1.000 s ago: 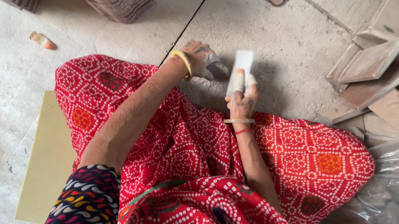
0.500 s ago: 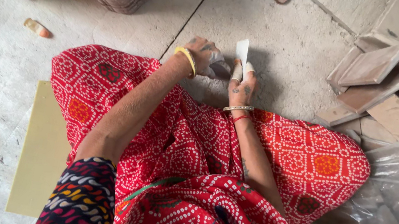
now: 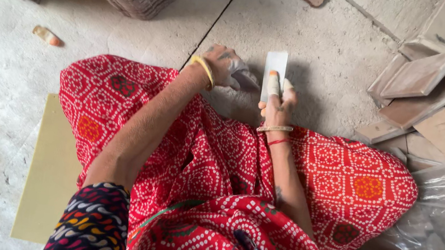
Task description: The person sits on the floor and repeatedly smooths the edges and surfaces of small, irregular clay tiles using a white rectangular tool. They pick up tiles from a pile, rub them against the tool, and place them into a stack.
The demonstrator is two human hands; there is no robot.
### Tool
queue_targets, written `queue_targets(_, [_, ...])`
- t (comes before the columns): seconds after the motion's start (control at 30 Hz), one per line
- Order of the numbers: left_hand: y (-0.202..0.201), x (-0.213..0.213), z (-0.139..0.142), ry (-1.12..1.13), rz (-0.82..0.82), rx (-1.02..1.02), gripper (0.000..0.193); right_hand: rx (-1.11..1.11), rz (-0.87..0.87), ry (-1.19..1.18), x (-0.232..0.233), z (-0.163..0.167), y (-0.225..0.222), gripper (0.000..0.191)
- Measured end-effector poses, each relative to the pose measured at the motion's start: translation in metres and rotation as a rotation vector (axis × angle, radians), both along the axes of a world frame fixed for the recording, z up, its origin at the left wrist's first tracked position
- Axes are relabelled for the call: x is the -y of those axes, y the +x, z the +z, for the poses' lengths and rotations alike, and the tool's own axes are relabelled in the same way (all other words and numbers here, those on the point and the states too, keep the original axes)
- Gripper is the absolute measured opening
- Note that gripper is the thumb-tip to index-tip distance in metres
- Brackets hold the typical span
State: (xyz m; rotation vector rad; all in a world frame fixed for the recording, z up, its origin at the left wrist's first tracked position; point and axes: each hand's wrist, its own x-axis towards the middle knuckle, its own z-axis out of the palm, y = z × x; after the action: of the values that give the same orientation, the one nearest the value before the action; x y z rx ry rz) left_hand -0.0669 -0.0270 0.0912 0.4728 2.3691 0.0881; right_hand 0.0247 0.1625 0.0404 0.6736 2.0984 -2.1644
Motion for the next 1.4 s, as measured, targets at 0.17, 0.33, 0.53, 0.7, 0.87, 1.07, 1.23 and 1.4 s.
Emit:
queue_targets(0.17, [-0.003, -0.001, -0.01, 0.035, -0.07, -0.027, 0.07, -0.055, -0.01, 0.135, 0.015, -0.003, 0.007, 0.038])
queue_targets(0.33, [-0.009, -0.001, -0.016, 0.049, -0.186, -0.102, 0.066, -0.139, 0.03, 0.165, 0.024, -0.01, -0.001, 0.024])
queue_targets(0.53, [-0.004, -0.005, -0.013, 0.08, -0.174, -0.159, 0.067, -0.463, -0.012, 0.595, 0.023, -0.021, -0.006, 0.017])
queue_targets(0.7, [0.001, -0.006, 0.0, -0.028, -0.191, -0.069, 0.059, -0.293, 0.039, 0.228, 0.02, -0.019, -0.003, 0.046])
queue_targets(0.87, [-0.005, -0.008, 0.003, 0.009, -0.179, -0.104, 0.064, -0.162, 0.008, 0.121, 0.013, 0.006, 0.02, 0.038])
queue_targets(1.07, [-0.002, -0.01, -0.024, 0.005, -0.197, -0.153, 0.055, -0.154, 0.068, 0.166, 0.027, 0.02, 0.009, 0.025])
queue_targets(1.23, [-0.002, -0.013, -0.044, 0.095, -0.18, -0.202, 0.054, -0.215, -0.02, 0.314, 0.032, -0.002, -0.002, 0.034])
queue_targets(1.4, [0.012, -0.009, -0.037, 0.284, -0.059, -0.25, 0.054, -0.638, 0.039, 0.728, 0.024, -0.016, -0.011, 0.026])
